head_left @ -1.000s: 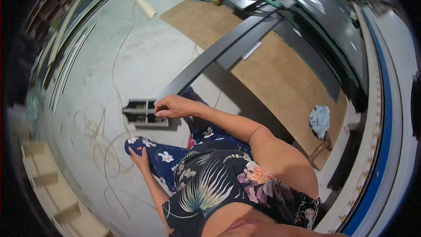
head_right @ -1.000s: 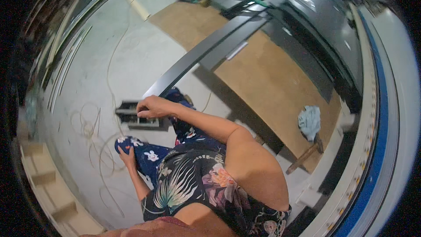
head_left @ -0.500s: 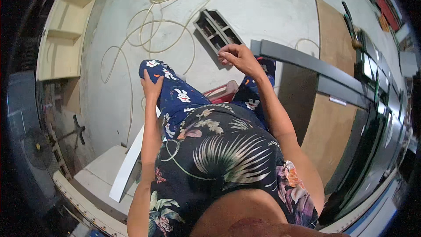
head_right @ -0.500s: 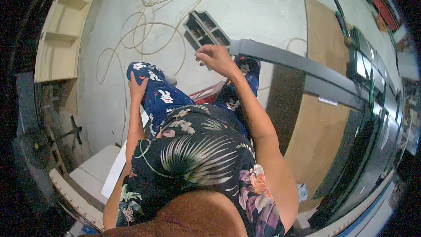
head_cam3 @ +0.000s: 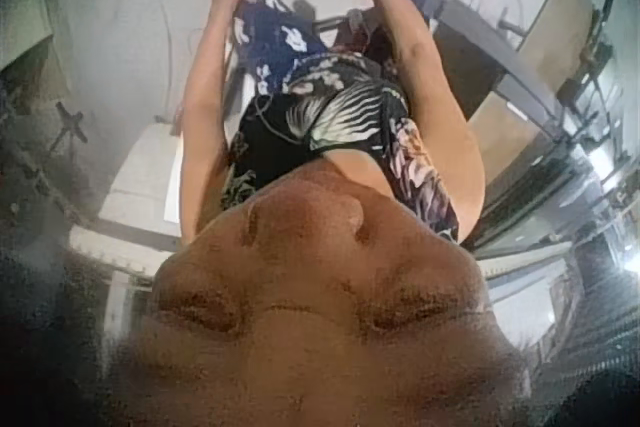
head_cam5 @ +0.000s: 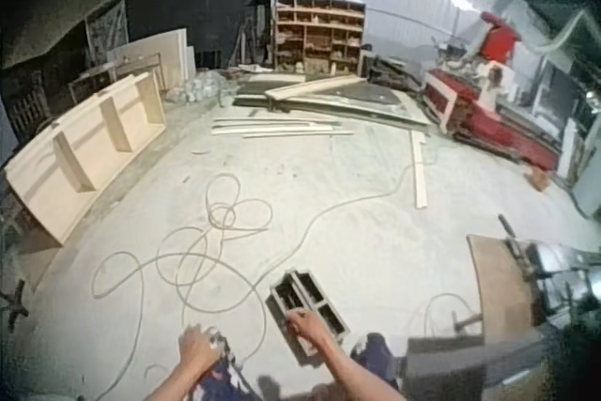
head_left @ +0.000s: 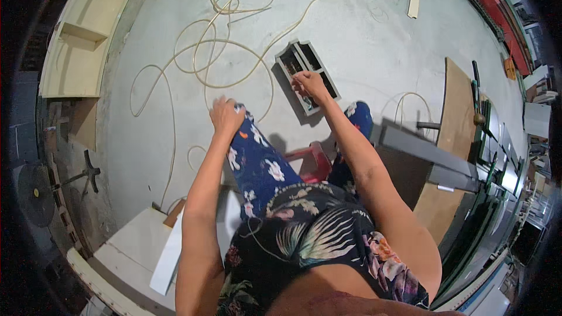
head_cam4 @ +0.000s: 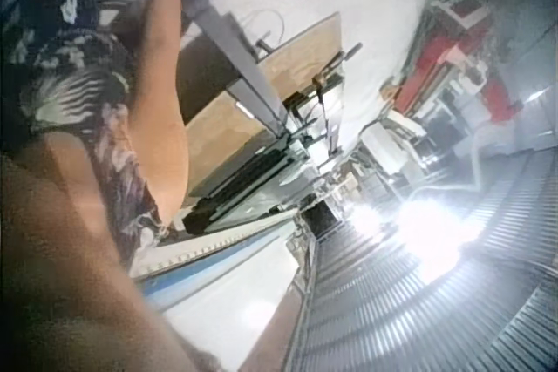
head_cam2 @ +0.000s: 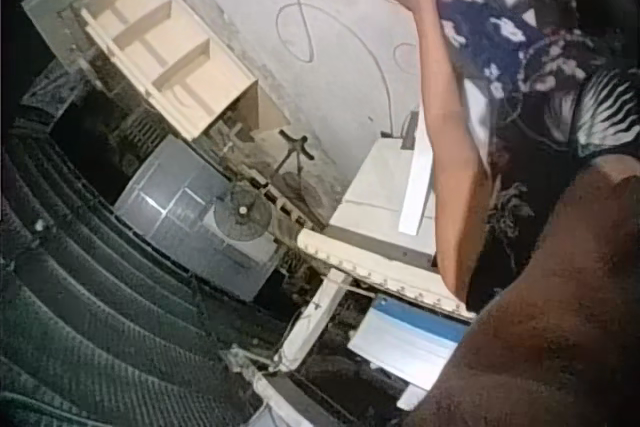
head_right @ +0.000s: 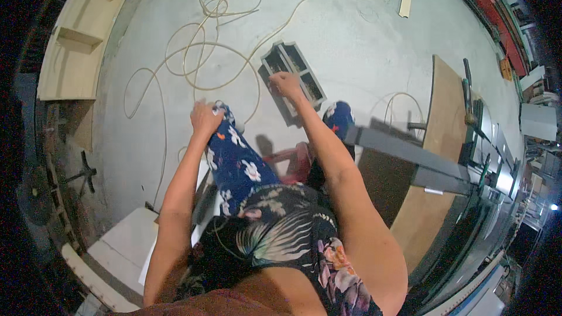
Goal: Wiping down and cleaning long rectangular boards in a furniture manufacturing workshop.
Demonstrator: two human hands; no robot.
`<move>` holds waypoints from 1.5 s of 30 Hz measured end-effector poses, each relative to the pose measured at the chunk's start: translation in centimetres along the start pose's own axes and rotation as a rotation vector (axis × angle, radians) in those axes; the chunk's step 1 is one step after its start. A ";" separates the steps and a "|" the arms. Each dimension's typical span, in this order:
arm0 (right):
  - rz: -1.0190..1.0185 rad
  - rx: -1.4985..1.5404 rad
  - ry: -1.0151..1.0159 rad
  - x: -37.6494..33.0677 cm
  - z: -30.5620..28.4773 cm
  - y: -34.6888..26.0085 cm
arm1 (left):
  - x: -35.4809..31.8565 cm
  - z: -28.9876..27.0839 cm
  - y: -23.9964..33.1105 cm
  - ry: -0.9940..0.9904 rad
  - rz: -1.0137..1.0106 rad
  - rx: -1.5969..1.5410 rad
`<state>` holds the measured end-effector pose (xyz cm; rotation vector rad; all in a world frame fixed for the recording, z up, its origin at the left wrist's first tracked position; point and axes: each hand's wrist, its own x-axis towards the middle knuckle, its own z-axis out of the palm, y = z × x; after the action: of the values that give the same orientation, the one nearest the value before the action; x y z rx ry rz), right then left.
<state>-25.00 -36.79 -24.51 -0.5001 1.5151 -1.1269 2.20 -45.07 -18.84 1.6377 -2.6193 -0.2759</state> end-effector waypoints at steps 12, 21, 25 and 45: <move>0.292 -0.859 0.305 12.4 -8.3 15.5 | 5.1 -0.1 -0.8 -0.258 -0.025 -0.285; 0.419 -0.960 0.303 15.5 -12.2 18.8 | 10.9 1.8 -1.4 -0.399 -0.072 -0.240; 0.487 -0.912 0.232 17.5 -3.7 12.1 | 10.5 -0.7 -3.1 -0.446 -0.148 -0.241; -0.048 -1.113 0.274 18.2 17.5 -20.1 | -8.6 -4.3 -23.4 -0.648 -1.048 -0.664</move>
<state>-19.29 -67.20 -15.33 -1.1502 2.3228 -0.2791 27.30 -47.93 -18.05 2.6478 -1.2585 -1.6777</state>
